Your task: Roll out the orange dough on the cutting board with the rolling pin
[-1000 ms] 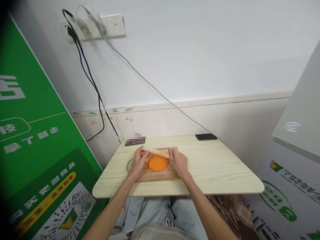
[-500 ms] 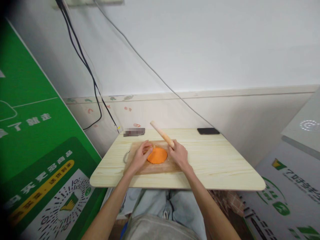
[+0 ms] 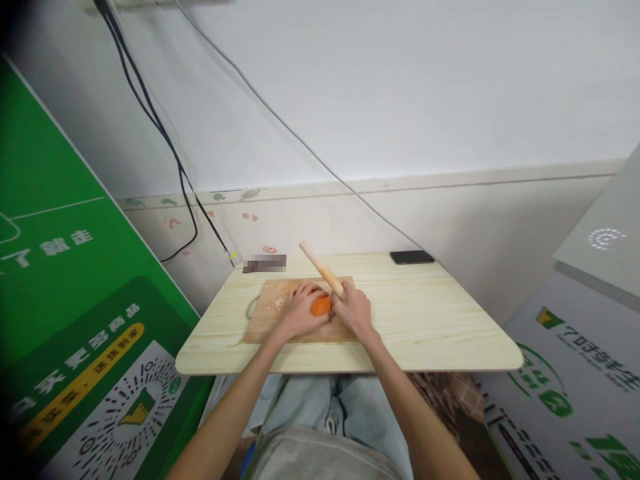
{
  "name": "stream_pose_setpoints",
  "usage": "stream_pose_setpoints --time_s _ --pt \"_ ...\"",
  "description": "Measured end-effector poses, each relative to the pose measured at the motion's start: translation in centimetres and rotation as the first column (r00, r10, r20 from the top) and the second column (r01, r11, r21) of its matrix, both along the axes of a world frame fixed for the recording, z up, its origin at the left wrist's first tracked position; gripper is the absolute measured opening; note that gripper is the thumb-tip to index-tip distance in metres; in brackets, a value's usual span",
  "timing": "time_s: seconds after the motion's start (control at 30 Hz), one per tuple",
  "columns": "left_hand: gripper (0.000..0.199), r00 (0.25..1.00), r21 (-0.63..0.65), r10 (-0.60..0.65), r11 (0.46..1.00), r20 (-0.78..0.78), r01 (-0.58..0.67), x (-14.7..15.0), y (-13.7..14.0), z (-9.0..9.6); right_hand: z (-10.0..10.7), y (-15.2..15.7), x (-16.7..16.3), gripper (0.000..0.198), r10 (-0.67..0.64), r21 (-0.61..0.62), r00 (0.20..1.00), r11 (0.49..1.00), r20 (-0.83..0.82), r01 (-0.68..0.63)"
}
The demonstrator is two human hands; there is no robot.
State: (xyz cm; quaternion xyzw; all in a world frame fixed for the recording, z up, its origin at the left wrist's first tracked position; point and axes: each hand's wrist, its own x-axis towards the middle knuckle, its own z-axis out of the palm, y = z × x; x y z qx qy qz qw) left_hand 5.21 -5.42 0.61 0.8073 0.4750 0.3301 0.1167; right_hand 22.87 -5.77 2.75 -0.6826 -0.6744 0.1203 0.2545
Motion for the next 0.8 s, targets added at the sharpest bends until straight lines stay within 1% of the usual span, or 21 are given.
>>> stream_pose_setpoints --time_s 0.1,0.3,0.47,0.57,0.63,0.73,0.8 --pt "0.032 0.999 0.011 -0.002 1.0 -0.039 0.002 0.0 -0.2 0.0 0.2 0.0 0.0 0.023 -0.014 0.001 0.999 1.0 -0.036 0.014" --pt "0.028 0.995 0.013 0.014 1.0 -0.097 -0.013 0.0 -0.2 0.1 0.3 0.0 -0.1 0.022 -0.036 -0.004 0.999 0.999 -0.004 0.036" --pt "0.027 0.997 0.01 0.024 1.0 -0.072 -0.023 0.1 -0.2 0.1 0.2 0.0 0.0 0.023 -0.026 -0.008 1.0 1.0 -0.018 0.026" --pt "0.03 1.0 0.0 0.023 1.0 -0.005 -0.023 -0.1 -0.2 0.0 -0.1 0.2 0.1 0.024 -0.022 0.004 0.998 1.0 -0.055 0.022" --pt "0.034 0.995 0.003 0.027 1.0 0.093 -0.028 -0.2 -0.1 -0.1 -0.3 0.4 0.3 0.024 -0.005 0.023 0.993 1.0 -0.121 0.008" --pt "0.04 0.962 0.001 0.04 0.999 0.272 -0.042 -0.5 0.2 -0.4 -0.7 0.6 0.6 0.026 0.064 0.075 0.957 0.996 -0.284 -0.045" --pt "0.039 0.935 -0.008 0.052 0.999 0.352 -0.052 -0.6 0.5 -0.5 -0.9 0.7 0.7 0.032 0.129 0.117 0.904 0.989 -0.407 -0.089"
